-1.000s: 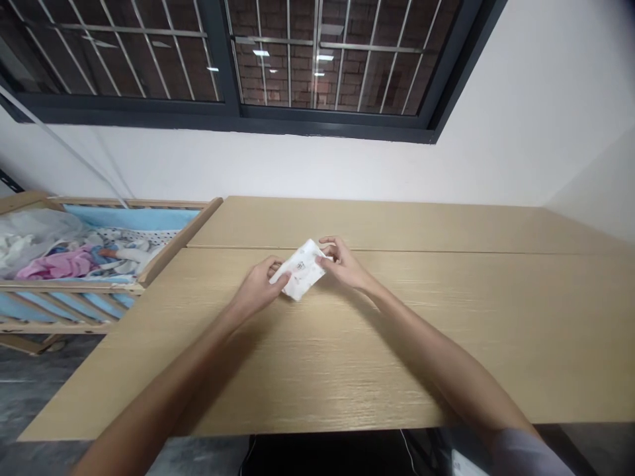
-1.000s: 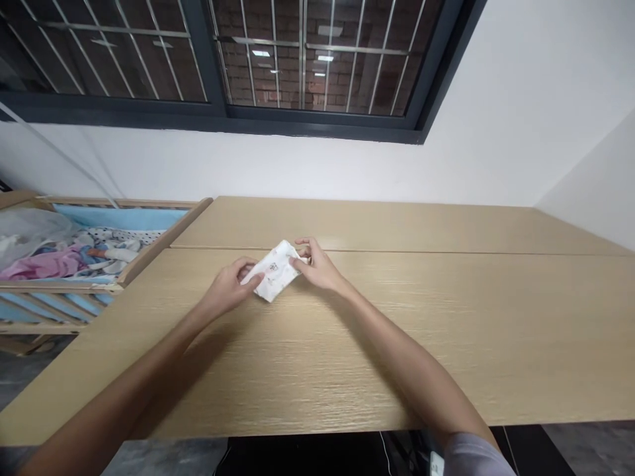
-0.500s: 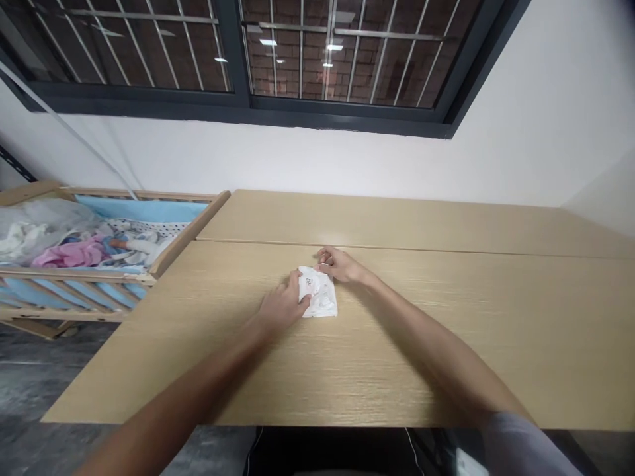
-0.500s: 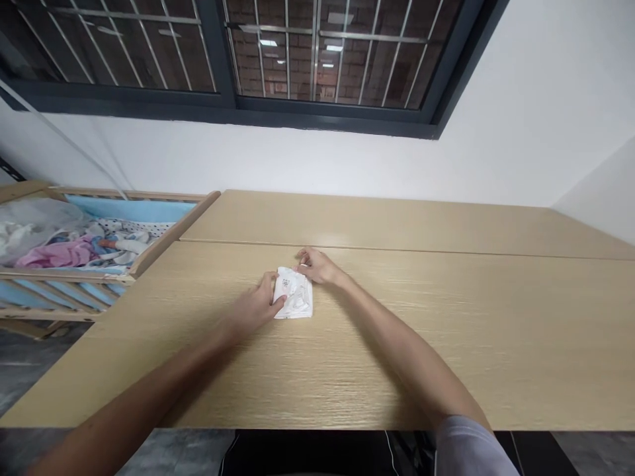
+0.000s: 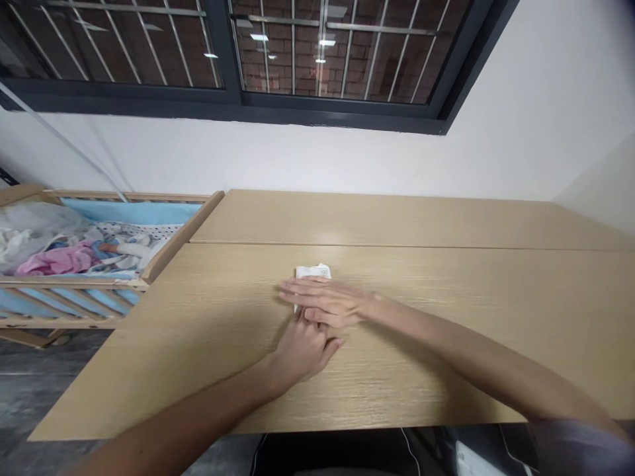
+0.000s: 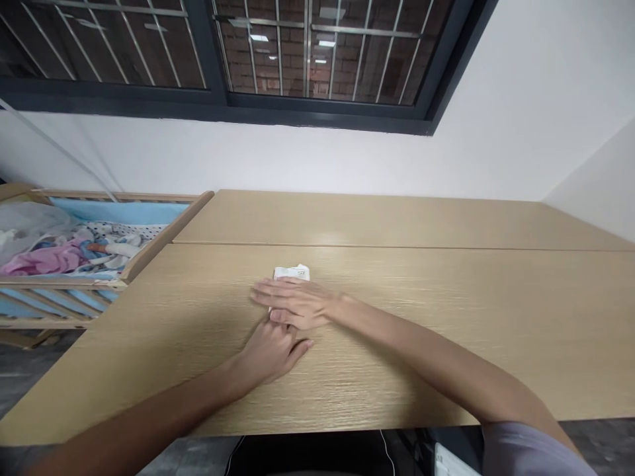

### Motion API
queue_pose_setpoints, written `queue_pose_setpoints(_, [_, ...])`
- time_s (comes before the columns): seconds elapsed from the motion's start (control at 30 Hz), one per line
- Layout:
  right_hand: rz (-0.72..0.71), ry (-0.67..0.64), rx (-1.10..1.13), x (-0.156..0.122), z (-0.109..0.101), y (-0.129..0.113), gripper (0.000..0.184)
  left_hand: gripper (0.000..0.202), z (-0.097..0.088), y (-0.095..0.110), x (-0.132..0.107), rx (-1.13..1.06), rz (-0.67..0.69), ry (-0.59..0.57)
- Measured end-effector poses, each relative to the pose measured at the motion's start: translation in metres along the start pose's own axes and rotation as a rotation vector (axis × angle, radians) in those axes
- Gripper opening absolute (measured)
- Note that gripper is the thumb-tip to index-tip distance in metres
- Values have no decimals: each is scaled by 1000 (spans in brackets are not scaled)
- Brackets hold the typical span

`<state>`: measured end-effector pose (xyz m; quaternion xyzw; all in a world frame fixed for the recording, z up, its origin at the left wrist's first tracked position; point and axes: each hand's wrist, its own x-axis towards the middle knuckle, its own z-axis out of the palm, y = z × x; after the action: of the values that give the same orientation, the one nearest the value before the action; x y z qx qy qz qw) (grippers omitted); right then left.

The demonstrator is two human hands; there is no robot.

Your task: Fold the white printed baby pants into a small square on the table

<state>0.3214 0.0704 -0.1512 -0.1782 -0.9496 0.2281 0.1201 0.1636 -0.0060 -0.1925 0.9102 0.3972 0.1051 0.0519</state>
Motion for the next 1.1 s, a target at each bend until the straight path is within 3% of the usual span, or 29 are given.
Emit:
queue_pose_setpoints(0.17, [34,-67,185,-2,13,8,50,56,2,-1,2,30,22,-61])
queue_pose_setpoints(0.33, [96,-128,97,4,3,42,58,64,1,-3,3,160,13,39])
queue_pose_setpoints(0.47, [160,-51,46,12,-8,71,62,74,6,-6,3,210,33,87])
queue_pose_setpoints(0.57, [193,15,62,15,-12,85,61,76,9,-8,2,237,30,61])
queue_pose_setpoints(0.8, [282,49,3,19,-7,97,63,67,3,-9,5,167,9,61])
queue_pose_setpoints(0.93, [395,184,-73,8,1,86,59,41,-18,-25,11,-4,-158,104])
queue_pose_setpoints(1.1, [660,349,-188,-12,10,62,54,44,-34,-59,25,7,-469,163])
